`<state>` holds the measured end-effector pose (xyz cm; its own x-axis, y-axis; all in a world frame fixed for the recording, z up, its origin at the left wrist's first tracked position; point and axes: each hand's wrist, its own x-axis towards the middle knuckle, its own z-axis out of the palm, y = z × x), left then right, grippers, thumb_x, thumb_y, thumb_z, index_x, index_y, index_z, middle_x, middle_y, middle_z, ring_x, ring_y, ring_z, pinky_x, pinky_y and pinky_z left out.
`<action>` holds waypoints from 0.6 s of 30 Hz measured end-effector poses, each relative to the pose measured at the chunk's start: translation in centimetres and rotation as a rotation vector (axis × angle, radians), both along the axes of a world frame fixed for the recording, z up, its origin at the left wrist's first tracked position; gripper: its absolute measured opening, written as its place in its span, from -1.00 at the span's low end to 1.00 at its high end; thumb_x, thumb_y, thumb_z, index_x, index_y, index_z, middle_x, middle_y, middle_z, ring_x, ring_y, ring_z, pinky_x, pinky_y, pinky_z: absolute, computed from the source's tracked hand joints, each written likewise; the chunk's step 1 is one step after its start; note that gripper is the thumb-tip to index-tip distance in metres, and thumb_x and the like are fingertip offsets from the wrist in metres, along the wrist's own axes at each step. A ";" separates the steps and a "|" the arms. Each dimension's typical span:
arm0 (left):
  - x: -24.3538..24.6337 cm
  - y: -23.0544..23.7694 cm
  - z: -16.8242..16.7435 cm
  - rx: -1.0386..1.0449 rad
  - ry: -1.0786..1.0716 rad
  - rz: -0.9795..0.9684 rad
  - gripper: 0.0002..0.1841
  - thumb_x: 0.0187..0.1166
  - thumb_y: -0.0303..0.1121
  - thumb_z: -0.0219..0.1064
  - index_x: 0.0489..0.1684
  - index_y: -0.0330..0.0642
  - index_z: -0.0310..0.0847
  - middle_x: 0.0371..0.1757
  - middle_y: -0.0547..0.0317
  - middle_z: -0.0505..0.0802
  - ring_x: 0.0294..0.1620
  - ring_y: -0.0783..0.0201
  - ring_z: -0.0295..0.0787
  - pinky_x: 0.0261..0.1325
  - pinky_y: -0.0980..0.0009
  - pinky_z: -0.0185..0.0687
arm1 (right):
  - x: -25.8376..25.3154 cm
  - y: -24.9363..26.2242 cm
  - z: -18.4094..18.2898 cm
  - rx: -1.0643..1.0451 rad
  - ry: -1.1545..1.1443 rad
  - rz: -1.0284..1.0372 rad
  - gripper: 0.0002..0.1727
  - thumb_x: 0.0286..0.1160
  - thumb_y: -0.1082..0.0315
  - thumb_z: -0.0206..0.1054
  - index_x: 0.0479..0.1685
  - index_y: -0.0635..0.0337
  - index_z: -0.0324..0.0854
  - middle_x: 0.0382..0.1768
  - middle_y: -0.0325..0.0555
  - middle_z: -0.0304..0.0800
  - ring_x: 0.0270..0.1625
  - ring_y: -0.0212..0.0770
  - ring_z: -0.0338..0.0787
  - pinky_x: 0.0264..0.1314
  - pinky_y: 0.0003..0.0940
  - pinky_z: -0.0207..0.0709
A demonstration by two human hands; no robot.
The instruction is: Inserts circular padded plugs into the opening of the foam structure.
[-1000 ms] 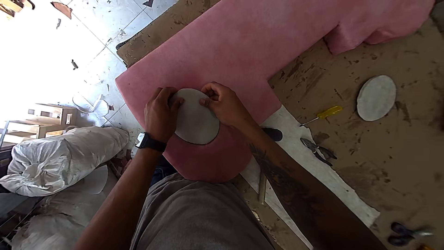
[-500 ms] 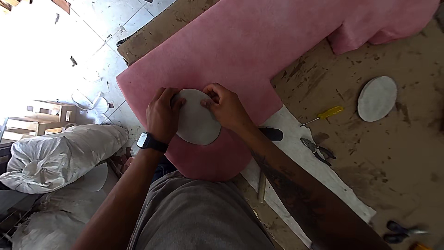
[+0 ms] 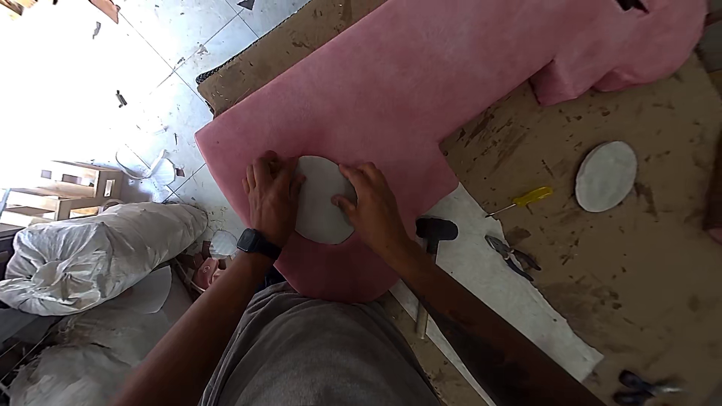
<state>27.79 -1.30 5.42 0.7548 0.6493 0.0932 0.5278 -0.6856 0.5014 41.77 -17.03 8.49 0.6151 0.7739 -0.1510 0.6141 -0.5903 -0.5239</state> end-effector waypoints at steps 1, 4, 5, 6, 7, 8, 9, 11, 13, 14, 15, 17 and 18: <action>0.0 0.0 0.0 0.002 0.006 0.001 -0.61 0.73 0.02 0.23 0.41 0.20 0.70 0.37 0.03 0.60 0.32 0.02 0.51 0.32 -0.02 0.43 | 0.1 0.0 0.0 -0.006 0.020 -0.004 -0.32 0.37 0.14 0.61 0.57 -0.06 0.58 0.18 -0.14 0.59 0.23 -0.11 0.62 0.26 -0.20 0.63; -0.6 -0.1 -0.2 0.044 0.059 -0.021 -0.56 0.75 0.04 0.18 0.52 0.23 0.63 0.28 0.12 0.67 0.33 0.05 0.53 0.27 0.02 0.43 | 0.7 -0.8 0.5 0.002 0.148 -0.004 -0.35 0.41 0.17 0.59 0.57 -0.09 0.59 0.24 -0.16 0.58 0.18 -0.21 0.66 0.18 -0.22 0.70; -0.7 -0.1 -0.2 0.046 0.074 -0.030 -0.55 0.75 0.05 0.18 0.55 0.25 0.61 0.29 0.15 0.68 0.34 0.07 0.52 0.28 0.03 0.43 | 1.1 -2.1 1.2 0.021 0.199 -0.034 -0.42 0.48 0.12 0.54 0.53 -0.11 0.62 0.27 -0.18 0.61 0.12 -0.25 0.73 0.10 -0.23 0.77; -0.7 -0.2 -0.1 0.042 0.080 -0.035 -0.54 0.75 0.06 0.17 0.57 0.26 0.59 0.30 0.17 0.68 0.35 0.08 0.52 0.28 0.03 0.43 | 1.6 -4.4 2.2 0.039 0.219 -0.089 -0.51 0.57 0.04 0.46 0.46 -0.12 0.66 0.29 -0.20 0.65 0.13 -0.26 0.77 0.06 -0.20 0.79; -0.6 -0.1 -0.1 0.044 0.078 -0.033 -0.54 0.76 0.06 0.16 0.58 0.27 0.59 0.32 0.18 0.68 0.36 0.09 0.52 0.28 0.03 0.44 | 2.1 -7.3 3.3 0.050 0.197 -0.181 -0.56 0.63 -0.03 0.37 0.38 -0.09 0.70 0.28 -0.20 0.69 0.17 -0.23 0.78 0.09 -0.15 0.79; -0.6 -0.1 -0.3 0.046 0.069 -0.032 -0.54 0.76 0.06 0.16 0.58 0.26 0.58 0.33 0.19 0.69 0.36 0.09 0.53 0.27 0.03 0.45 | 2.3 -10.8 3.8 0.067 0.155 -0.316 -0.59 0.65 -0.05 0.34 0.25 -0.01 0.73 0.18 -0.16 0.74 0.14 -0.19 0.80 0.08 -0.10 0.81; -0.8 -0.1 -0.4 0.043 0.063 -0.033 -0.53 0.77 0.06 0.15 0.59 0.24 0.57 0.35 0.19 0.69 0.37 0.10 0.53 0.26 0.04 0.46 | 2.0 -14.8 3.8 0.060 0.112 -0.456 -0.54 0.64 -0.08 0.33 0.15 0.13 0.73 0.09 -0.04 0.75 0.11 -0.10 0.80 0.07 -0.03 0.77; -1.0 0.0 -0.6 0.034 0.060 -0.045 -0.53 0.77 0.04 0.15 0.61 0.23 0.56 0.36 0.22 0.69 0.37 0.11 0.53 0.25 0.07 0.46 | -0.3 -22.6 2.1 -0.051 0.093 -0.639 -0.35 0.53 -0.16 0.39 0.17 0.35 0.62 0.01 0.20 0.73 0.05 0.09 0.77 0.02 0.13 0.69; -1.0 0.1 -0.6 0.034 0.061 -0.051 -0.53 0.77 0.04 0.15 0.61 0.24 0.56 0.36 0.24 0.70 0.36 0.13 0.54 0.25 0.08 0.47 | -4.0 -27.8 -0.9 -0.228 0.173 -0.691 -0.17 0.37 -0.22 0.50 0.41 0.32 0.54 0.13 0.26 0.72 0.11 0.15 0.79 0.10 0.21 0.72; -1.1 0.0 -0.5 0.041 0.065 -0.049 -0.53 0.77 0.05 0.15 0.60 0.24 0.57 0.36 0.25 0.70 0.36 0.13 0.55 0.25 0.07 0.47 | -5.8 -29.0 -2.6 -0.296 0.183 -0.708 -0.15 0.29 -0.21 0.56 0.44 0.25 0.53 0.09 0.18 0.75 0.06 0.10 0.81 0.06 0.19 0.74; -1.1 -0.1 -0.5 0.052 0.068 -0.040 -0.53 0.77 0.06 0.14 0.59 0.26 0.57 0.36 0.28 0.70 0.38 0.14 0.54 0.26 0.06 0.44 | -7.1 -29.2 -4.0 -0.335 0.169 -0.727 -0.20 0.27 -0.18 0.59 0.39 0.17 0.55 0.00 0.07 0.76 -0.06 0.02 0.81 -0.05 0.13 0.75; -1.1 -0.2 -0.4 0.076 0.067 0.001 -0.55 0.75 0.10 0.15 0.55 0.33 0.61 0.40 0.32 0.70 0.54 0.15 0.44 0.41 -0.01 0.35 | -7.7 -28.1 -4.9 -0.299 0.136 -0.776 -0.46 0.40 0.01 0.54 0.24 0.14 0.63 -0.13 -0.02 0.75 -0.21 -0.07 0.77 -0.18 0.06 0.70; -1.2 -0.3 -0.4 0.075 0.062 0.026 -0.55 0.72 0.13 0.17 0.51 0.36 0.64 0.47 0.32 0.67 0.68 0.13 0.32 0.58 -0.08 0.25 | -7.5 -26.9 -4.0 -0.226 0.166 -0.815 -0.54 0.48 0.11 0.48 0.25 0.20 0.64 -0.13 -0.01 0.75 -0.24 -0.09 0.75 -0.20 0.02 0.69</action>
<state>26.58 -1.61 5.04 0.7435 0.6618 0.0961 0.5744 -0.7055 0.4151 34.24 -43.97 4.48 0.9219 0.0408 -0.3852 -0.1206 -0.9147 -0.3857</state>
